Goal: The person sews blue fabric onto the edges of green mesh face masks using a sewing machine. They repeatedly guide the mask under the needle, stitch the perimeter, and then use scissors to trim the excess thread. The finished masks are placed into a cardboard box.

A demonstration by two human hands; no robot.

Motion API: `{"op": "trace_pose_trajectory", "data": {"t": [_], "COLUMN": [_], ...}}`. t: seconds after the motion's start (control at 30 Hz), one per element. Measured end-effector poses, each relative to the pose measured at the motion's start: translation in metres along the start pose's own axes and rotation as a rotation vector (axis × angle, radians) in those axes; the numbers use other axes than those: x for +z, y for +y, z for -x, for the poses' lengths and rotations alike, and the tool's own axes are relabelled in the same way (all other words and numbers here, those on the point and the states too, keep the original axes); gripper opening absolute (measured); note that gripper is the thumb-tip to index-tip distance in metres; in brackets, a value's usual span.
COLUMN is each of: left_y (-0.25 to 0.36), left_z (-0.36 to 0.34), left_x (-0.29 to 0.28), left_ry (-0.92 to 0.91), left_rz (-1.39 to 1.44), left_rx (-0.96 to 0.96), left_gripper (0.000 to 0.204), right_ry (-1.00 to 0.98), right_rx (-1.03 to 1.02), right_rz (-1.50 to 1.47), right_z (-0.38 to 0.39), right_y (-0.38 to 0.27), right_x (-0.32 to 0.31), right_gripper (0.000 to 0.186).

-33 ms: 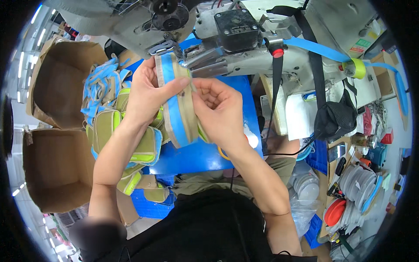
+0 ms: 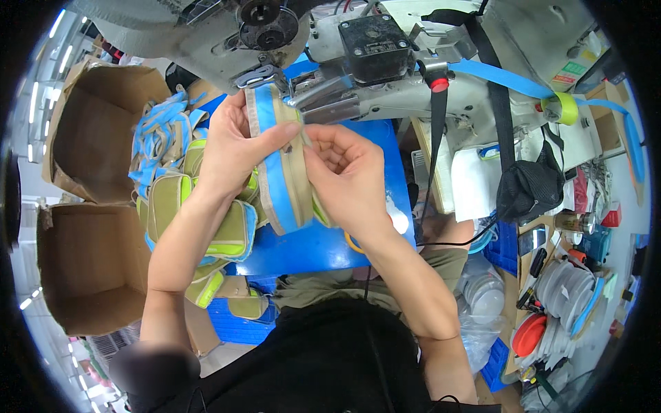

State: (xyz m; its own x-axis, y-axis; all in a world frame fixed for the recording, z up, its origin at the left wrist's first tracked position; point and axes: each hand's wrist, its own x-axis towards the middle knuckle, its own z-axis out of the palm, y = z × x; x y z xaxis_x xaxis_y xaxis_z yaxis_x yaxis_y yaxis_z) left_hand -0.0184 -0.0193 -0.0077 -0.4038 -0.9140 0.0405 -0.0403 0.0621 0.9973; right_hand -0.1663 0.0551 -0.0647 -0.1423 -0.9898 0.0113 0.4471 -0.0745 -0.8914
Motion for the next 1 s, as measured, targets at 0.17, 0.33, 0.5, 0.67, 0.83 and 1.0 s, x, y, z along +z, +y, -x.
{"op": "trace_pose_trajectory", "data": {"t": [0.17,0.33,0.5,0.67,0.83,1.0], "left_y": [0.002,0.001,0.005,0.007,0.023,0.022], "left_z": [-0.009,-0.001,0.059,0.081,0.081,0.082], "left_x": [-0.001,-0.001,0.012,0.004,0.018,0.029], "left_ry": [0.058,0.095,0.079,0.054,0.015,0.053], "left_rz": [-0.117,-0.076,-0.069,0.129,0.410,0.395], "left_rx": [-0.052,-0.055,-0.070,-0.152,-0.389,-0.400], "left_gripper": [0.058,0.059,0.033,0.020,0.028,0.028], "right_ry": [-0.049,-0.087,-0.095,-0.094,-0.123,-0.142], "right_rx": [0.015,0.045,0.009,-0.061,-0.030,-0.063], "right_rz": [-0.029,-0.018,0.075,0.113,0.026,0.005], "right_z": [0.010,0.025,0.040,0.050,0.057,0.058], "right_y": [-0.008,-0.016,-0.017,-0.014,-0.016,-0.014], "right_x": [-0.003,-0.008,-0.019,-0.020,-0.024,-0.027], "right_gripper": [0.021,0.021,0.025,0.026,0.026,0.026]}}
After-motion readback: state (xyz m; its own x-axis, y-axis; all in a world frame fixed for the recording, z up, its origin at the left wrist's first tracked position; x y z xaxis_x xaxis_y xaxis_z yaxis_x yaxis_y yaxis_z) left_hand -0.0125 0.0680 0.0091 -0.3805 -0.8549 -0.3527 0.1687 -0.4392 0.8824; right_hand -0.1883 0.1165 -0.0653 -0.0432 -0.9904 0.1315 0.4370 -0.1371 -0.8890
